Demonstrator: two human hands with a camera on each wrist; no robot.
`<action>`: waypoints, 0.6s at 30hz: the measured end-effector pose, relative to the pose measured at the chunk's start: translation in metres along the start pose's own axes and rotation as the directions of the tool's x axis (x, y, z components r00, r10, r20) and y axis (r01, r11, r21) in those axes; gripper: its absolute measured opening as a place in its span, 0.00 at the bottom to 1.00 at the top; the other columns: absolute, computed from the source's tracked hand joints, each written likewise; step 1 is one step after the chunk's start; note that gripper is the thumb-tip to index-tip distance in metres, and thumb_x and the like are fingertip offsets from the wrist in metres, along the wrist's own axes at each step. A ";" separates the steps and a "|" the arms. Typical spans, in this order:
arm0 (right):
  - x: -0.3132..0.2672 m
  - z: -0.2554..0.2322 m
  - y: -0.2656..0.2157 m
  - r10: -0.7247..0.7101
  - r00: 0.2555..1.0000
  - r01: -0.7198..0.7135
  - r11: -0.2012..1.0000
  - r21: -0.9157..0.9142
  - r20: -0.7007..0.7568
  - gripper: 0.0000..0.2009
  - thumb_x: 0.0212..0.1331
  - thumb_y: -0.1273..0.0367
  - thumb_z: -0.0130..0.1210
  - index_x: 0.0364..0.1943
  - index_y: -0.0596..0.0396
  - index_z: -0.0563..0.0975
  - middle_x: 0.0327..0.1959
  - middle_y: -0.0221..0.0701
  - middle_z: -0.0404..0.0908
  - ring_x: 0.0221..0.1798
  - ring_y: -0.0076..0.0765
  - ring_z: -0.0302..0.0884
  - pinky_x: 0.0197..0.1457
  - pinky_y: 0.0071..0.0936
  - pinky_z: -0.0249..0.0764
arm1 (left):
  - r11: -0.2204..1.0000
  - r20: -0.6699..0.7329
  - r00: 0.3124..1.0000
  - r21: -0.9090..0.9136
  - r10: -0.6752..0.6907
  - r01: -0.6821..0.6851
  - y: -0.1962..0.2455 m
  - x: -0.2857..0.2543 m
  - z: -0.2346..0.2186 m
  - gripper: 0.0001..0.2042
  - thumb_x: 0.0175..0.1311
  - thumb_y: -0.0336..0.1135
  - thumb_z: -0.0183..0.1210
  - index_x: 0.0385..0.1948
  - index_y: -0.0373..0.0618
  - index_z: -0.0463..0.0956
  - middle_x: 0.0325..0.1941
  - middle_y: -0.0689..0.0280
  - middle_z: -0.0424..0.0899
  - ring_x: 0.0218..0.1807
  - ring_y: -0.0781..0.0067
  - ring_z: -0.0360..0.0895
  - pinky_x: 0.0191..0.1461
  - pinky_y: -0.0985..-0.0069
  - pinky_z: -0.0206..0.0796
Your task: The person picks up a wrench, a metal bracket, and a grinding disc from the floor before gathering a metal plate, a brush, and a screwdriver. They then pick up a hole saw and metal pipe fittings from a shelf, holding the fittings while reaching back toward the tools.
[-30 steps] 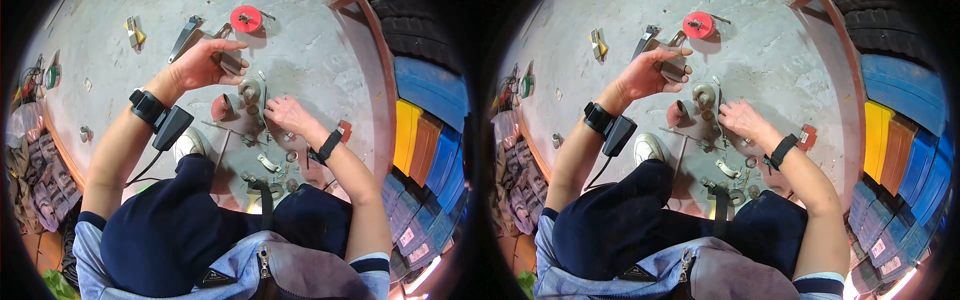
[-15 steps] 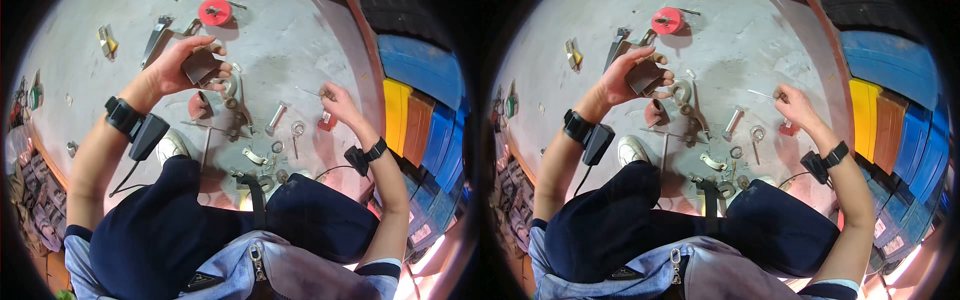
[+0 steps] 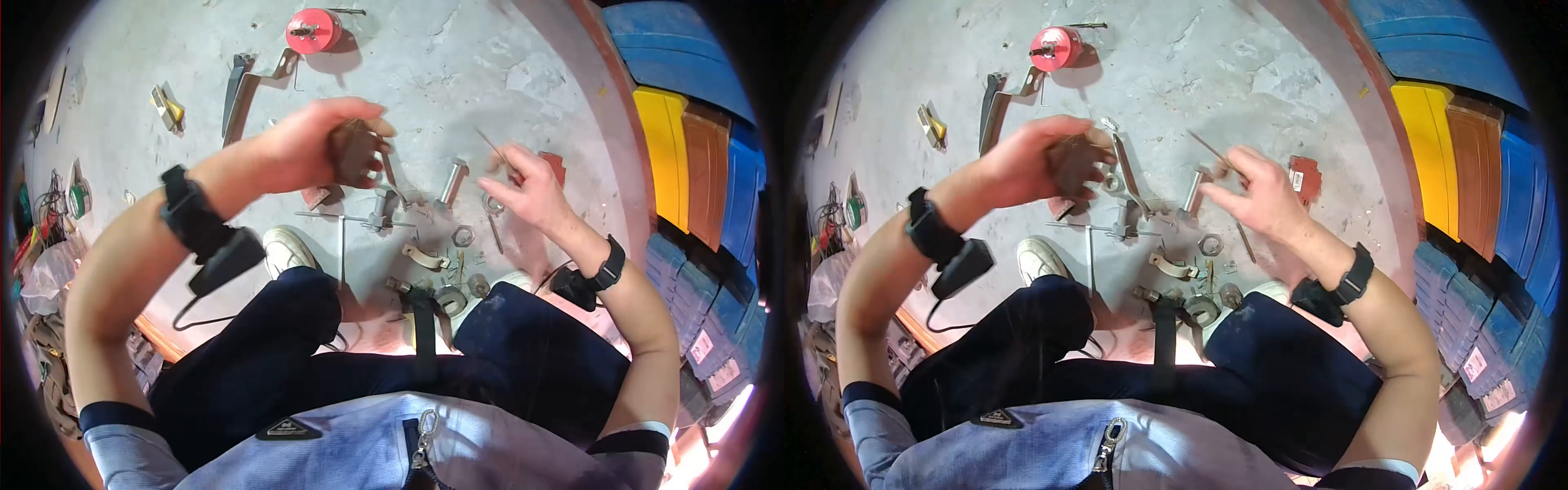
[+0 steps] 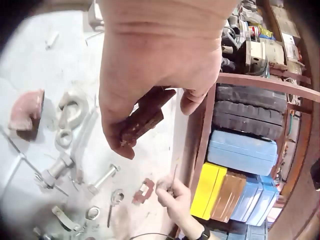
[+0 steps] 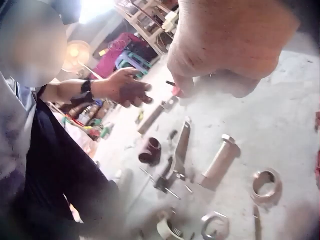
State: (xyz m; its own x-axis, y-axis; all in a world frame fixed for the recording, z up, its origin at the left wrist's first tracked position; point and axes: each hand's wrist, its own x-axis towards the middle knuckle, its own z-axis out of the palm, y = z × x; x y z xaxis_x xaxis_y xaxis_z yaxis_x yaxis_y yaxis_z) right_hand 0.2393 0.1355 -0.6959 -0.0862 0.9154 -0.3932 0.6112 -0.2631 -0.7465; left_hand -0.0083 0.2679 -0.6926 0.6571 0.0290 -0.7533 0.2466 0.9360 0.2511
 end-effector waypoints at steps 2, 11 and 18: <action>0.005 0.010 -0.030 0.021 1.000 -0.022 0.998 0.064 0.019 0.13 0.40 0.67 0.61 0.29 0.57 0.72 0.29 0.33 0.72 0.27 0.29 0.69 0.29 0.23 0.65 | 0.999 0.026 0.999 -0.026 -0.018 0.018 -0.003 0.010 0.017 0.17 0.59 0.44 0.43 0.40 0.41 0.69 0.39 0.60 0.75 0.39 0.66 0.72 0.43 0.69 0.66; 0.026 0.020 -0.056 -0.388 0.882 0.367 0.922 -0.127 -0.268 0.31 0.30 0.63 0.68 0.43 0.62 0.69 0.40 0.31 0.69 0.29 0.25 0.67 0.30 0.20 0.65 | 0.999 0.070 0.997 -0.023 0.045 -0.044 0.006 0.020 0.052 0.26 0.56 0.57 0.44 0.38 0.37 0.69 0.34 0.60 0.75 0.38 0.64 0.73 0.46 0.67 0.64; 0.030 0.011 -0.072 -0.321 0.922 0.329 0.944 0.001 -0.215 0.27 0.31 0.65 0.64 0.41 0.59 0.70 0.39 0.37 0.71 0.39 0.42 0.73 0.41 0.30 0.71 | 0.978 0.045 0.994 -0.192 0.097 -0.087 0.012 0.011 0.047 0.31 0.55 0.62 0.42 0.41 0.38 0.67 0.37 0.60 0.73 0.37 0.64 0.74 0.44 0.64 0.66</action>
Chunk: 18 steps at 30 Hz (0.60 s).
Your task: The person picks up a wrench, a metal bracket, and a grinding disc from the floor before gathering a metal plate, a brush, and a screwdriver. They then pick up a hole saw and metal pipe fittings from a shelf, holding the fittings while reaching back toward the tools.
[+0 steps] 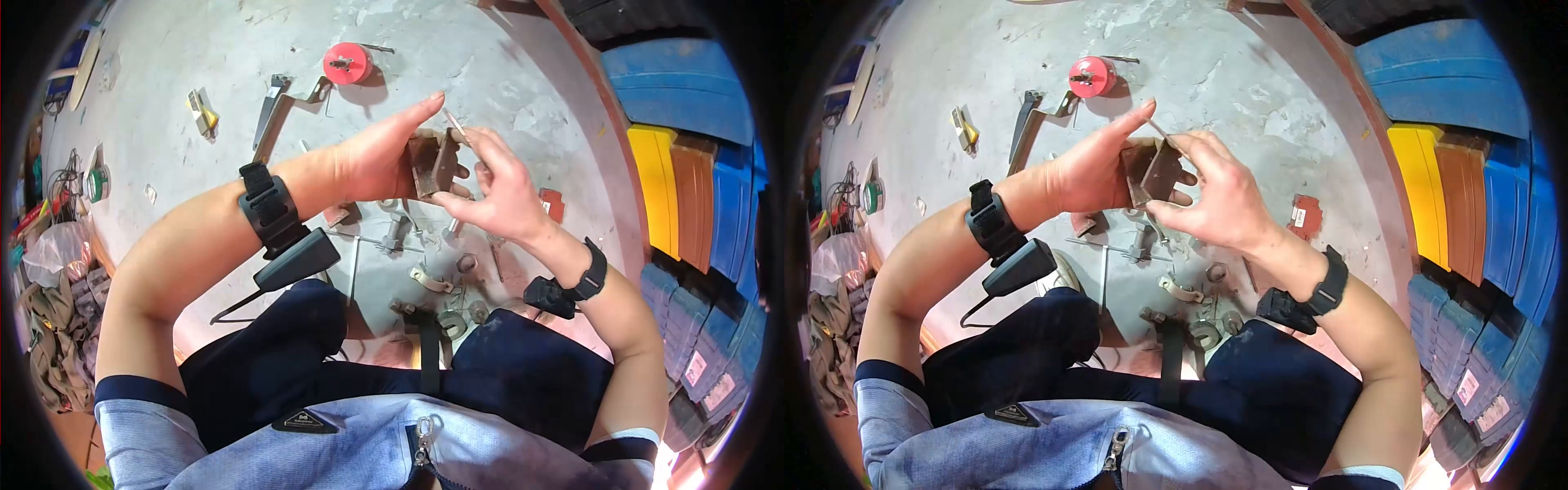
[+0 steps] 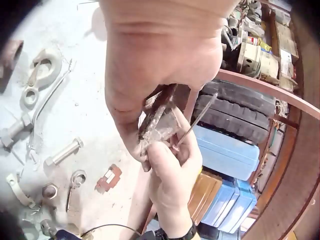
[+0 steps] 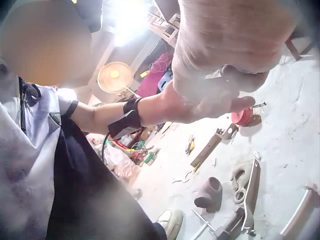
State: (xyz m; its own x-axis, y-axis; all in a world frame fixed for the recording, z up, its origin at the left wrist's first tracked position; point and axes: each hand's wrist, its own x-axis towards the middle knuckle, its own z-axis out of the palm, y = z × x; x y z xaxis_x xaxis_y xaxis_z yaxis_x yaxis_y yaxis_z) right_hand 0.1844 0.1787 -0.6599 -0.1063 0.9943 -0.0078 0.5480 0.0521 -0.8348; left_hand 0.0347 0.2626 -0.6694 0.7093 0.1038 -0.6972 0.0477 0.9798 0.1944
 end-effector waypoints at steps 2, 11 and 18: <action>0.003 -0.003 -0.002 -0.027 1.000 0.027 0.999 0.038 0.006 0.27 0.31 0.67 0.64 0.43 0.59 0.69 0.40 0.37 0.71 0.39 0.42 0.73 0.41 0.30 0.71 | 0.992 -0.036 0.999 0.127 0.014 -0.009 0.006 -0.009 0.004 0.33 0.54 0.64 0.41 0.43 0.38 0.68 0.42 0.59 0.74 0.43 0.65 0.72 0.47 0.66 0.64; 0.017 -0.007 -0.022 -0.268 0.955 0.286 0.947 -0.147 0.130 0.29 0.31 0.69 0.61 0.46 0.55 0.67 0.44 0.36 0.68 0.31 0.41 0.75 0.33 0.30 0.73 | 0.994 0.092 0.995 0.100 0.038 -0.047 0.003 -0.003 0.004 0.37 0.52 0.70 0.30 0.46 0.41 0.64 0.43 0.53 0.72 0.42 0.53 0.73 0.44 0.54 0.64; 0.018 -0.006 -0.019 -0.222 0.952 0.259 0.952 -0.165 0.211 0.28 0.31 0.69 0.60 0.45 0.55 0.67 0.44 0.37 0.68 0.36 0.44 0.74 0.36 0.32 0.73 | 0.997 0.150 0.987 0.058 -0.054 0.046 0.006 -0.014 0.002 0.39 0.51 0.71 0.29 0.48 0.42 0.63 0.47 0.54 0.69 0.48 0.54 0.68 0.48 0.47 0.59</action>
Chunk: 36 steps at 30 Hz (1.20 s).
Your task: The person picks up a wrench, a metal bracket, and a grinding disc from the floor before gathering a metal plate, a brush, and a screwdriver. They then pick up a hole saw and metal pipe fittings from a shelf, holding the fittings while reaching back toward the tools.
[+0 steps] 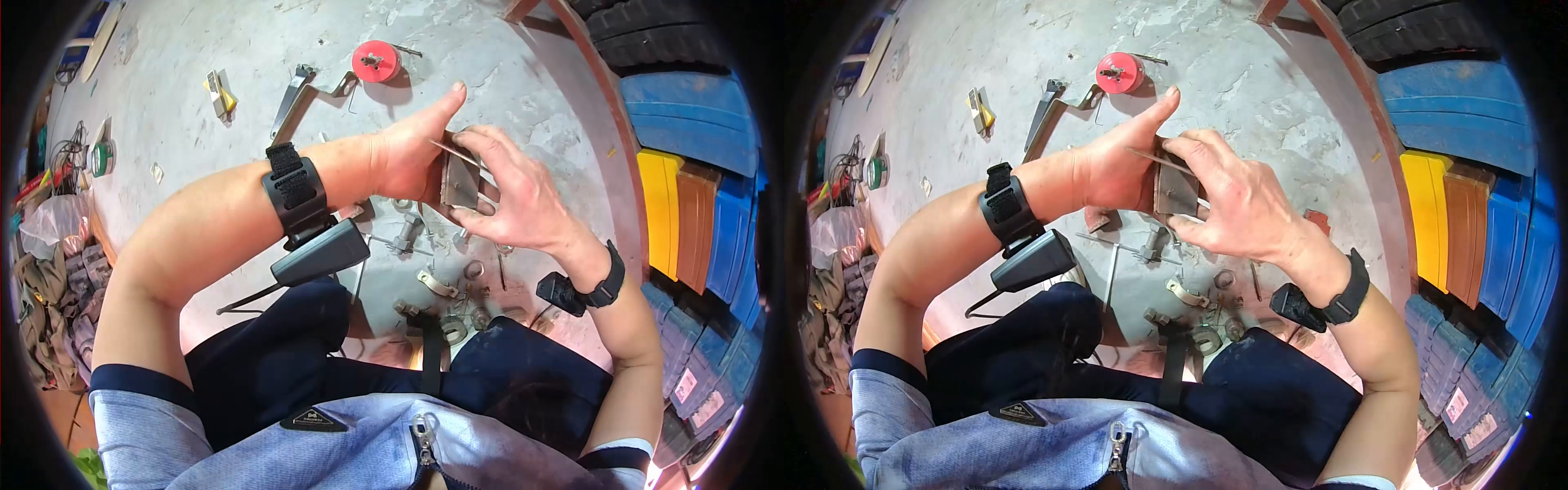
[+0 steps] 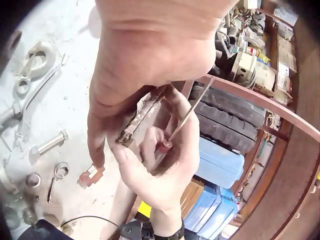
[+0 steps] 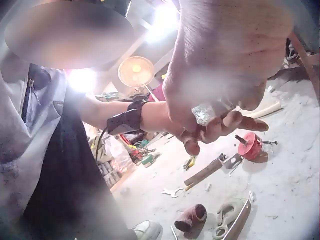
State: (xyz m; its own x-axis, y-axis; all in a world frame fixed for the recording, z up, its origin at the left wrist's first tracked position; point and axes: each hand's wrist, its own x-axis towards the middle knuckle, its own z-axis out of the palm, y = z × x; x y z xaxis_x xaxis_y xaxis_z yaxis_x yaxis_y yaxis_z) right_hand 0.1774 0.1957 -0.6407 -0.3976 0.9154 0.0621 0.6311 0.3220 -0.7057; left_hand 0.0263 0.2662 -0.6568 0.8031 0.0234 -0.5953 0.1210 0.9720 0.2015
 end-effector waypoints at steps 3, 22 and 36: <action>0.000 0.001 0.007 -0.015 1.000 0.013 0.997 0.072 0.018 0.28 0.31 0.68 0.60 0.45 0.55 0.67 0.42 0.37 0.70 0.37 0.44 0.74 0.37 0.32 0.72 | 0.999 -0.077 0.997 -0.011 -0.032 0.032 -0.002 -0.001 0.002 0.39 0.50 0.71 0.34 0.49 0.42 0.63 0.50 0.59 0.68 0.51 0.61 0.66 0.53 0.59 0.58; -0.069 -0.003 0.042 0.375 0.922 -0.337 0.903 0.268 -0.101 0.18 0.44 0.72 0.58 0.43 0.56 0.70 0.41 0.23 0.76 0.13 0.11 0.45 0.16 0.11 0.51 | 0.952 -0.207 0.971 0.300 0.120 -0.053 -0.014 0.024 -0.010 0.18 0.60 0.51 0.44 0.38 0.46 0.69 0.27 0.71 0.71 0.29 0.80 0.67 0.37 0.77 0.66; -0.053 0.018 0.044 0.686 0.677 -0.648 0.386 0.656 0.265 0.11 0.51 0.66 0.54 0.34 0.60 0.74 0.30 0.31 0.78 0.21 0.16 0.63 0.25 0.16 0.62 | 0.769 -0.129 0.940 0.615 0.317 -0.175 -0.024 0.035 -0.028 0.24 0.54 0.29 0.55 0.55 0.50 0.60 0.33 0.72 0.74 0.30 0.84 0.71 0.39 0.85 0.67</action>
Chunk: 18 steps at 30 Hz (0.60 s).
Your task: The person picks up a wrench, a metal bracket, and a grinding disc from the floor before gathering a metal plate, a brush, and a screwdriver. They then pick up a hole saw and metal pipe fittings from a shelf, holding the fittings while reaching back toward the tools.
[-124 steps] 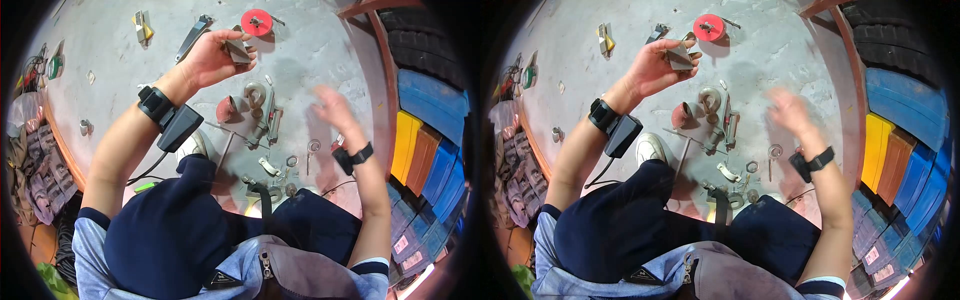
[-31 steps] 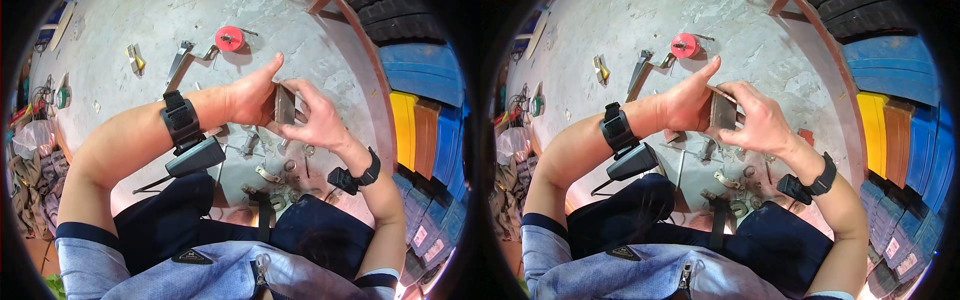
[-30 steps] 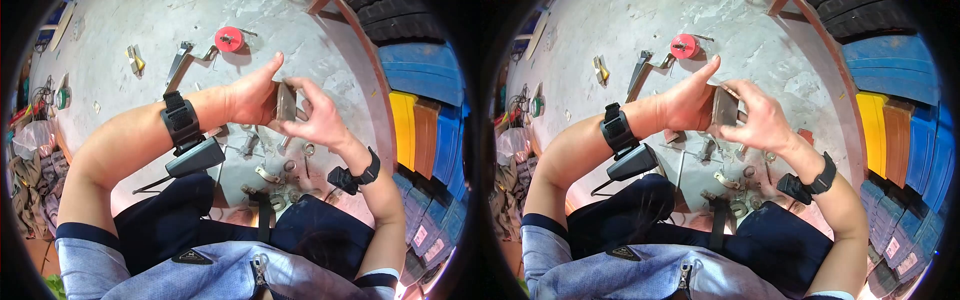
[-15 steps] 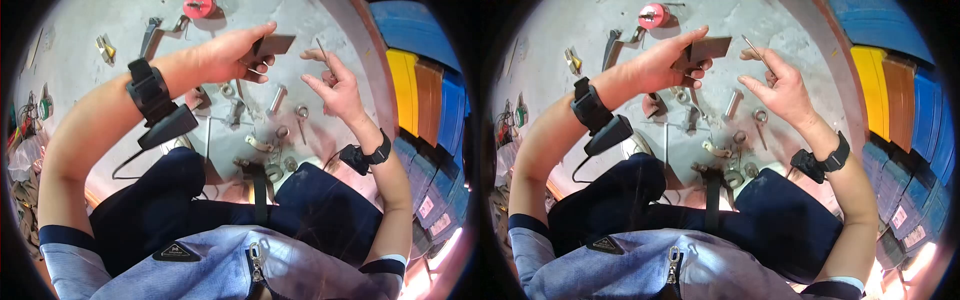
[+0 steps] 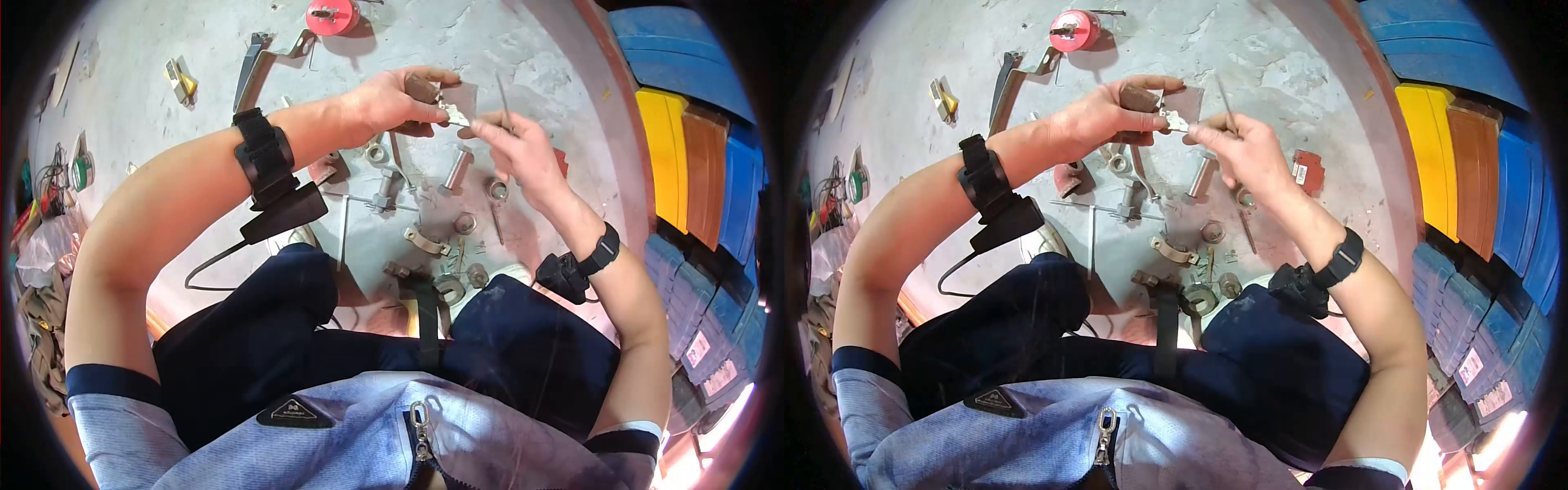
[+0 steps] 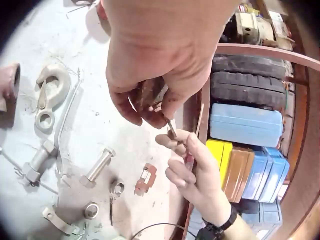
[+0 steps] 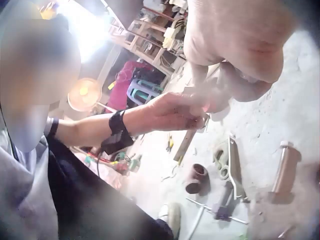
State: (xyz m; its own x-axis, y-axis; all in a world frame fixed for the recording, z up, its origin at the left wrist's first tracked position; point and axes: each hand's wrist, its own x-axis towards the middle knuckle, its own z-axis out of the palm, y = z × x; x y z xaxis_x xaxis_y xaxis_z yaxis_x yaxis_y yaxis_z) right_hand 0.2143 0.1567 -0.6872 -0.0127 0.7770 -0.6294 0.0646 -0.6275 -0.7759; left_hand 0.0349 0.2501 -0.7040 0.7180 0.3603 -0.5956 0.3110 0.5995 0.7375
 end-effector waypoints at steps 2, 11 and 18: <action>0.001 0.002 -0.001 0.121 0.993 -0.116 0.969 0.217 -0.013 0.10 0.52 0.67 0.53 0.32 0.61 0.74 0.28 0.32 0.77 0.16 0.14 0.58 0.20 0.15 0.59 | 0.999 0.039 0.999 0.010 0.030 -0.031 -0.001 0.000 0.001 0.27 0.54 0.30 0.56 0.57 0.50 0.57 0.32 0.72 0.74 0.30 0.84 0.70 0.38 0.85 0.67; -0.006 0.010 -0.016 -0.045 0.999 0.044 0.990 0.131 0.001 0.09 0.49 0.66 0.56 0.25 0.58 0.76 0.21 0.27 0.77 0.13 0.11 0.55 0.17 0.12 0.55 | 0.875 0.059 0.996 -0.476 -0.068 0.088 0.004 0.007 0.008 0.24 0.59 0.53 0.44 0.48 0.42 0.65 0.45 0.63 0.73 0.46 0.71 0.71 0.51 0.72 0.66; -0.017 0.015 -0.005 -0.189 0.973 0.142 0.942 -0.303 -0.132 0.12 0.45 0.64 0.60 0.19 0.59 0.76 0.16 0.27 0.76 0.17 0.15 0.67 0.20 0.16 0.62 | 0.952 0.147 0.989 -0.303 -0.006 0.051 -0.002 0.002 0.023 0.17 0.63 0.41 0.42 0.50 0.44 0.63 0.44 0.64 0.73 0.46 0.75 0.72 0.53 0.71 0.65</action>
State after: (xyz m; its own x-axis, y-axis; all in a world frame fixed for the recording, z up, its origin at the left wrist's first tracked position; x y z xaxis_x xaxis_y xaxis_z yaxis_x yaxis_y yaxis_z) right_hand 0.1994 0.1457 -0.6728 0.1073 0.8814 -0.4600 0.3615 -0.4656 -0.8078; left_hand 0.0497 0.2332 -0.6990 0.7997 0.2474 -0.5471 0.1439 0.8056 0.5747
